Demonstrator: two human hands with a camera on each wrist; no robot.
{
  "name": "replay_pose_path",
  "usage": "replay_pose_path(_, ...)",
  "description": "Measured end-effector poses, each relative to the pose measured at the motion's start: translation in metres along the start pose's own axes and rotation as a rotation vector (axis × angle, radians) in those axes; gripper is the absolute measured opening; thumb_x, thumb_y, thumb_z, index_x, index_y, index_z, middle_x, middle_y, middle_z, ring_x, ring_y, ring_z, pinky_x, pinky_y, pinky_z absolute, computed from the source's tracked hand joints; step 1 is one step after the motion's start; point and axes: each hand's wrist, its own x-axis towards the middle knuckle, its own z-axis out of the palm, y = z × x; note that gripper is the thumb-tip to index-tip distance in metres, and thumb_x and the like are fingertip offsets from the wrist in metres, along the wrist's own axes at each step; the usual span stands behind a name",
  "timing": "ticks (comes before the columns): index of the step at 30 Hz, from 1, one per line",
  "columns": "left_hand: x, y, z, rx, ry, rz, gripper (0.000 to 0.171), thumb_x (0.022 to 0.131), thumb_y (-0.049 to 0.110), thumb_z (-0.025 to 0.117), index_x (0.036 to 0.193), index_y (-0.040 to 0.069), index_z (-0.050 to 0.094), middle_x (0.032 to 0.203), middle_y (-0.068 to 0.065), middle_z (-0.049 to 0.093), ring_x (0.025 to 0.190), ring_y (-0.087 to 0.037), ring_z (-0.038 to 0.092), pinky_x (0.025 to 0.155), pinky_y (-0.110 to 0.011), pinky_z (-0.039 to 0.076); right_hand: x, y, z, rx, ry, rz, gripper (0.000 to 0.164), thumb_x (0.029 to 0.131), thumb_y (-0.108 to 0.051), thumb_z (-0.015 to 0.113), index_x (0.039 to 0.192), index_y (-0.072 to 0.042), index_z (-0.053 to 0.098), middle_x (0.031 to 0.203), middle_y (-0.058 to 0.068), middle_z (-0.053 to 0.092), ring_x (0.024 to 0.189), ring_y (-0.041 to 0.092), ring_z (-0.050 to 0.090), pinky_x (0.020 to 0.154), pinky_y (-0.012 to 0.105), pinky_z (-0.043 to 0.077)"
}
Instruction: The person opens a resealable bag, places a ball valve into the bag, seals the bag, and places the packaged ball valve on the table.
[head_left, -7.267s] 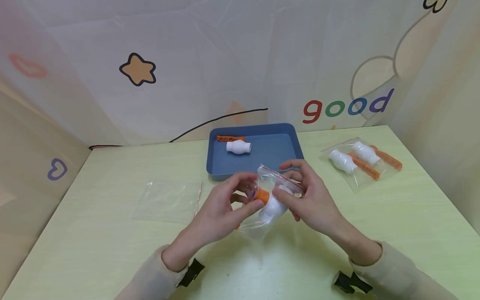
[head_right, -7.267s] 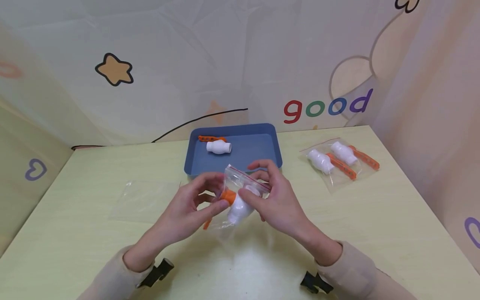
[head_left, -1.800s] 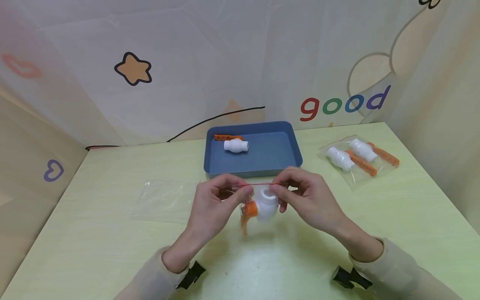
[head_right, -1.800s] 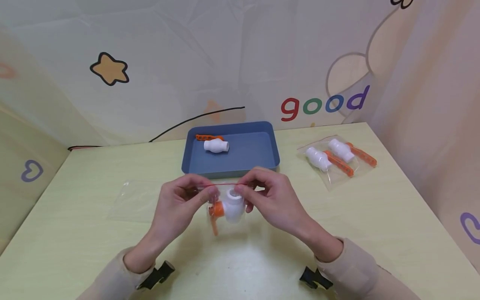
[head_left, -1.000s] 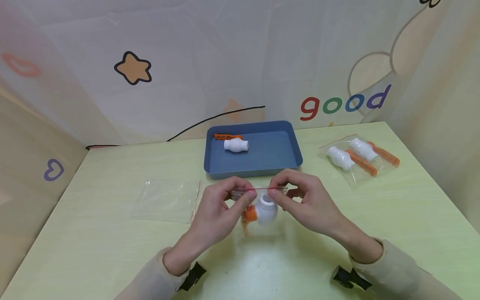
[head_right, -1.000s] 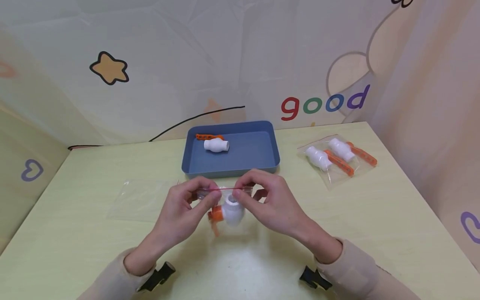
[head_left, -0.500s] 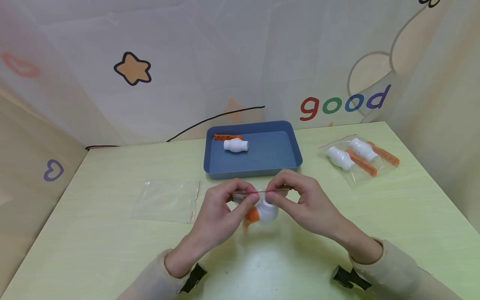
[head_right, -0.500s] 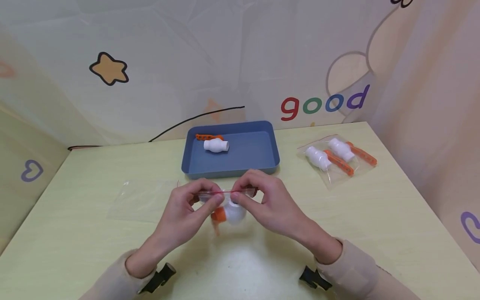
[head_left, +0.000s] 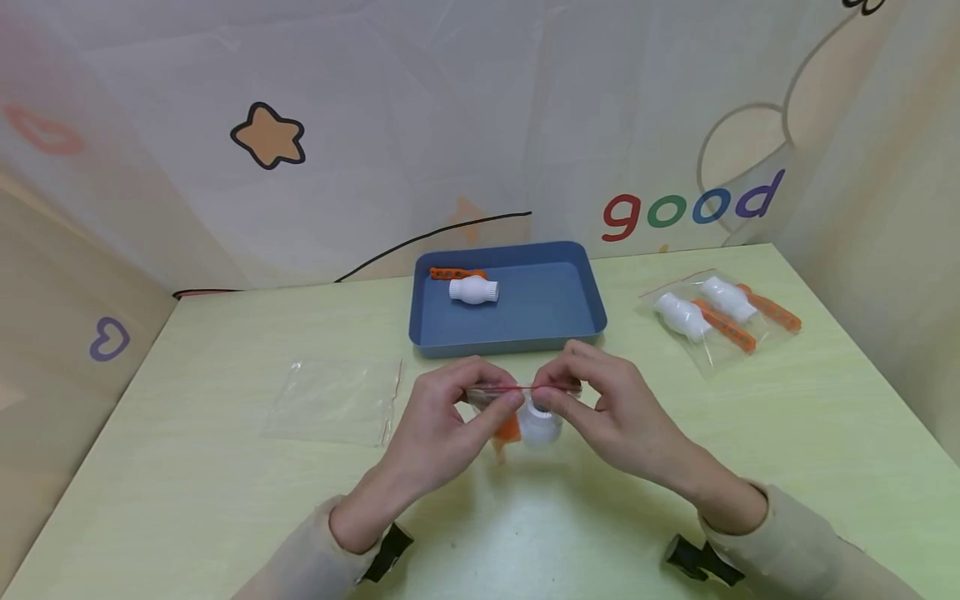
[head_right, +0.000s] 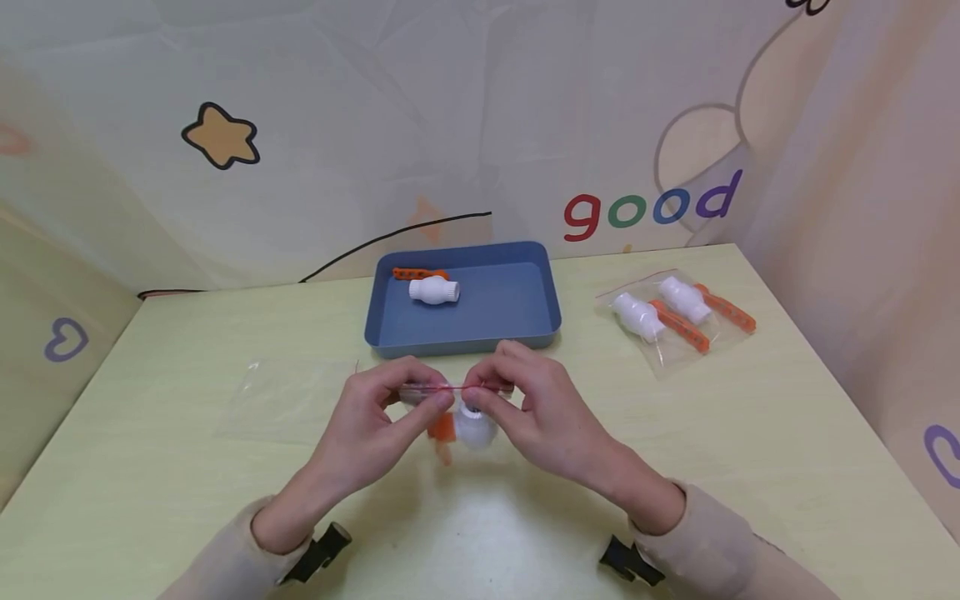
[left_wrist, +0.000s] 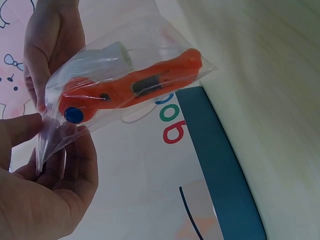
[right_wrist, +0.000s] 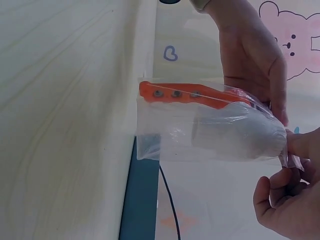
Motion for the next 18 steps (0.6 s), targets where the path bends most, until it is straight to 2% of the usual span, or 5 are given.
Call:
replay_pose_path(5, -0.0002, -0.001, 0.0, 0.033, -0.01, 0.012, 0.005, 0.097, 0.009, 0.073, 0.095, 0.005, 0.073, 0.09, 0.002, 0.071, 0.079, -0.009, 0.069, 0.071, -0.03, 0.059, -0.0007, -0.0005, 0.0013, -0.007, 0.013, 0.001, 0.02, 0.086, 0.004, 0.079, 0.097, -0.012, 0.075, 0.082, -0.009, 0.058, 0.075, 0.012, 0.055, 0.062, 0.024, 0.043)
replay_pose_path(10, -0.0003, -0.0009, -0.0005, 0.054, -0.007, 0.033, 0.003, 0.097, 0.004, 0.071, 0.094, 0.007, 0.071, 0.089, 0.001, 0.07, 0.078, -0.009, 0.068, 0.069, -0.029, 0.059, 0.0002, -0.0008, 0.0008, 0.001, 0.014, 0.017, 0.018, 0.089, 0.0, 0.079, 0.099, -0.015, 0.076, 0.086, -0.009, 0.064, 0.077, 0.012, 0.057, 0.067, 0.025, 0.047)
replay_pose_path(15, 0.0007, 0.0007, -0.0044, 0.073, 0.024, 0.028, 0.002, 0.096, 0.004, 0.072, 0.095, 0.005, 0.071, 0.089, 0.001, 0.07, 0.077, -0.011, 0.067, 0.054, -0.03, 0.054, 0.0012, -0.0009, -0.0027, 0.019, 0.009, 0.052, 0.016, 0.093, 0.0, 0.075, 0.102, -0.014, 0.075, 0.094, -0.008, 0.068, 0.079, 0.014, 0.06, 0.069, 0.025, 0.054)
replay_pose_path(18, 0.0016, 0.001, -0.0062, 0.069, 0.023, 0.009, 0.004, 0.097, 0.006, 0.072, 0.095, 0.003, 0.071, 0.09, 0.001, 0.07, 0.079, -0.011, 0.067, 0.058, -0.031, 0.055, 0.0014, -0.0015, -0.005, 0.005, 0.02, 0.073, 0.015, 0.092, 0.0, 0.075, 0.1, -0.013, 0.075, 0.091, -0.008, 0.066, 0.076, 0.014, 0.059, 0.065, 0.024, 0.053)
